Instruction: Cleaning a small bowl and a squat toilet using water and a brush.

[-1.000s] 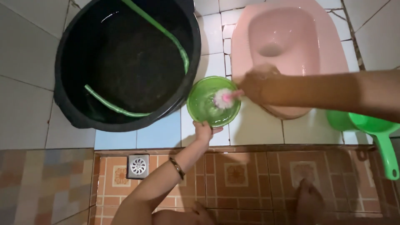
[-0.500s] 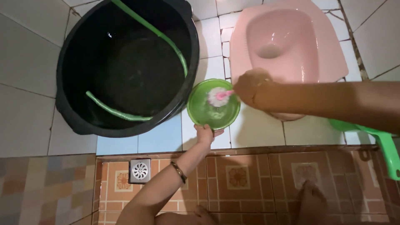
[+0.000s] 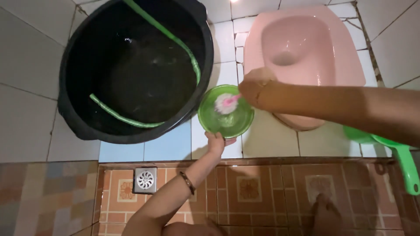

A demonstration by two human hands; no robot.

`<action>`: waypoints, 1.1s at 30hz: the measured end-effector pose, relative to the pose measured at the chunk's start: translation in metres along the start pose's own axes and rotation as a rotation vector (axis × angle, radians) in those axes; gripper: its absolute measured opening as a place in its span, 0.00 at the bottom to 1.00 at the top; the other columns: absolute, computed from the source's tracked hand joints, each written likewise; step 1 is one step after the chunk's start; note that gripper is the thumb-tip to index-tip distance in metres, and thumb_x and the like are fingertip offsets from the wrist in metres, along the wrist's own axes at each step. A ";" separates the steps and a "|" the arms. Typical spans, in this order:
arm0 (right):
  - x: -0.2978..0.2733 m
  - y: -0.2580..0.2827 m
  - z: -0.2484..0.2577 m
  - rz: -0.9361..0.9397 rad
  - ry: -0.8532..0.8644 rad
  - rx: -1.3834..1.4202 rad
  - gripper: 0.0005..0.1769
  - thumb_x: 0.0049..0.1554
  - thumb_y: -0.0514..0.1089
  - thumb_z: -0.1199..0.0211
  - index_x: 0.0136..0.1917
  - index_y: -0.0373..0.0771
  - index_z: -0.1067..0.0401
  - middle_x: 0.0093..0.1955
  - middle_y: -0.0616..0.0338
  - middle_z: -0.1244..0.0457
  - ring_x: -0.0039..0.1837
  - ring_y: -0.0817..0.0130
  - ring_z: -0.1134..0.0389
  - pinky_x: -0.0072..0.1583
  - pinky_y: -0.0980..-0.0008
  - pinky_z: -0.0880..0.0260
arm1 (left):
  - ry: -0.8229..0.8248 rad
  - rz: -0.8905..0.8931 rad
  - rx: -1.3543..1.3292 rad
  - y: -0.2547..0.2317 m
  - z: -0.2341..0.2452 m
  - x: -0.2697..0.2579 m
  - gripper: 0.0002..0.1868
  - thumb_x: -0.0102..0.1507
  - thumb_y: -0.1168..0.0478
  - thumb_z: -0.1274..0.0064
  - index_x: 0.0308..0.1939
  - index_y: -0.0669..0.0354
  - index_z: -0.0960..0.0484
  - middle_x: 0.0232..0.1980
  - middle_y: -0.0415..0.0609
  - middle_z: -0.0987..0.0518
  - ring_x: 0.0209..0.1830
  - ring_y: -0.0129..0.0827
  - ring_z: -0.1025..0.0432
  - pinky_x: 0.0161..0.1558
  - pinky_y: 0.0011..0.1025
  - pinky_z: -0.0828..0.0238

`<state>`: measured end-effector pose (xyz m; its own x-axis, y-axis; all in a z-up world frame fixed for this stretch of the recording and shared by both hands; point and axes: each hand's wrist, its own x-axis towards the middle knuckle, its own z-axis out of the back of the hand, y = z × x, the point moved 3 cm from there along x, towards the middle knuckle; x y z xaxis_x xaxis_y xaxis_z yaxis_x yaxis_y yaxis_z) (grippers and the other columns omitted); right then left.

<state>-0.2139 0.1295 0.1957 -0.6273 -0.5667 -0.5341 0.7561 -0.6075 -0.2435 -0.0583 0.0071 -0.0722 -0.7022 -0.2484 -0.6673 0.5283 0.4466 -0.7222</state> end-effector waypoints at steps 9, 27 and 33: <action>-0.030 0.024 -0.011 0.213 0.144 -0.071 0.09 0.54 0.46 0.31 0.48 0.45 0.18 0.46 0.56 0.28 0.52 0.60 0.27 0.50 0.61 0.26 | 0.079 -0.087 0.080 -0.025 -0.003 -0.002 0.28 0.68 0.69 0.73 0.71 0.65 0.64 0.66 0.74 0.33 0.40 0.61 0.18 0.45 0.36 0.18; 0.074 0.008 -0.063 0.191 -0.726 1.732 0.32 0.66 0.53 0.38 0.25 0.40 0.40 0.23 0.70 0.50 0.28 0.79 0.51 0.32 0.73 0.51 | 0.097 -0.086 0.052 -0.006 0.000 0.016 0.26 0.70 0.66 0.72 0.71 0.62 0.61 0.66 0.69 0.32 0.40 0.58 0.18 0.45 0.38 0.18; 0.017 0.045 -0.084 0.282 -0.651 1.869 0.20 0.59 0.47 0.36 0.28 0.40 0.31 0.25 0.70 0.41 0.30 0.79 0.44 0.33 0.74 0.44 | 0.104 -0.098 0.184 0.005 0.008 0.044 0.25 0.71 0.65 0.72 0.70 0.62 0.58 0.60 0.72 0.25 0.36 0.58 0.16 0.39 0.35 0.17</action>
<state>-0.1753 0.1395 0.1075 -0.8343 -0.5508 0.0254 0.0034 0.0409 0.9992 -0.0828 -0.0082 -0.1060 -0.7948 -0.1883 -0.5769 0.5267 0.2584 -0.8098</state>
